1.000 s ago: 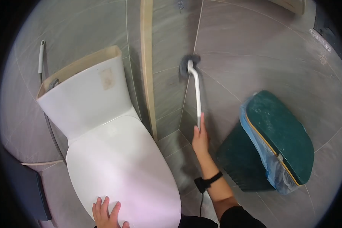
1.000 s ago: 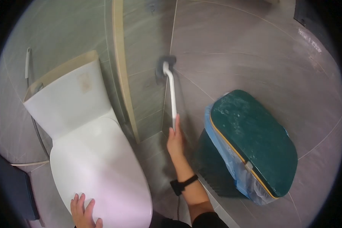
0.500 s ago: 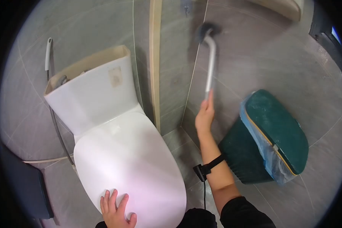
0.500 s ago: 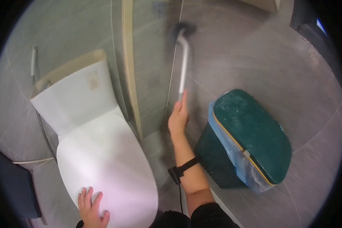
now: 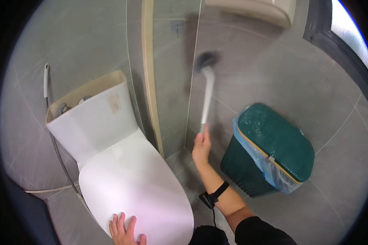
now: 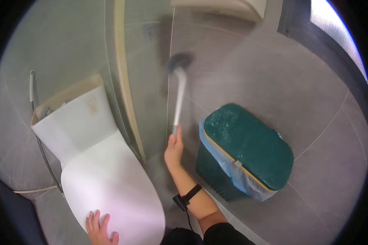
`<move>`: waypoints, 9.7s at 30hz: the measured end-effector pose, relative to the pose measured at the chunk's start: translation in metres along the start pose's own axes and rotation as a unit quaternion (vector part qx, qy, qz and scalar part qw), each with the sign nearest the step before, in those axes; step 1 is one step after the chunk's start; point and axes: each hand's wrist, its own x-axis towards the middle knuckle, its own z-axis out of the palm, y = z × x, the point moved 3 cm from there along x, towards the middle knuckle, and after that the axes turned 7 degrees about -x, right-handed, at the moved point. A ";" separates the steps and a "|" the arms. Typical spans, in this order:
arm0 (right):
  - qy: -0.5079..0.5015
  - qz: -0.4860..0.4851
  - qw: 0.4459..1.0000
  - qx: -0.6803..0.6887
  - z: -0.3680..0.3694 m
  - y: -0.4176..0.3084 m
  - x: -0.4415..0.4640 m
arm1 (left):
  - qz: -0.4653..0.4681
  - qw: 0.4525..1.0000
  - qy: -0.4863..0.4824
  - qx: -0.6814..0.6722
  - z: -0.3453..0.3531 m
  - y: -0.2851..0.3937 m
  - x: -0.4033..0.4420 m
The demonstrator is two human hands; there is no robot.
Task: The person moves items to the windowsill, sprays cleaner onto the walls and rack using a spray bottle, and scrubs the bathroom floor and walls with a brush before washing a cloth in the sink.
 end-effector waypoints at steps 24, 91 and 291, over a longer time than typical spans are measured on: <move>-0.225 0.050 0.956 -0.182 -0.135 -0.258 -0.050 | 0.014 0.999 0.027 -0.016 -0.015 0.003 -0.004; -0.010 -0.115 0.685 -0.720 -0.296 -0.370 -0.008 | 0.015 0.997 0.071 0.024 -0.008 -0.015 -0.018; -0.265 0.403 0.871 -0.090 0.005 0.196 -0.157 | -0.019 0.998 -0.046 0.037 0.026 -0.004 0.004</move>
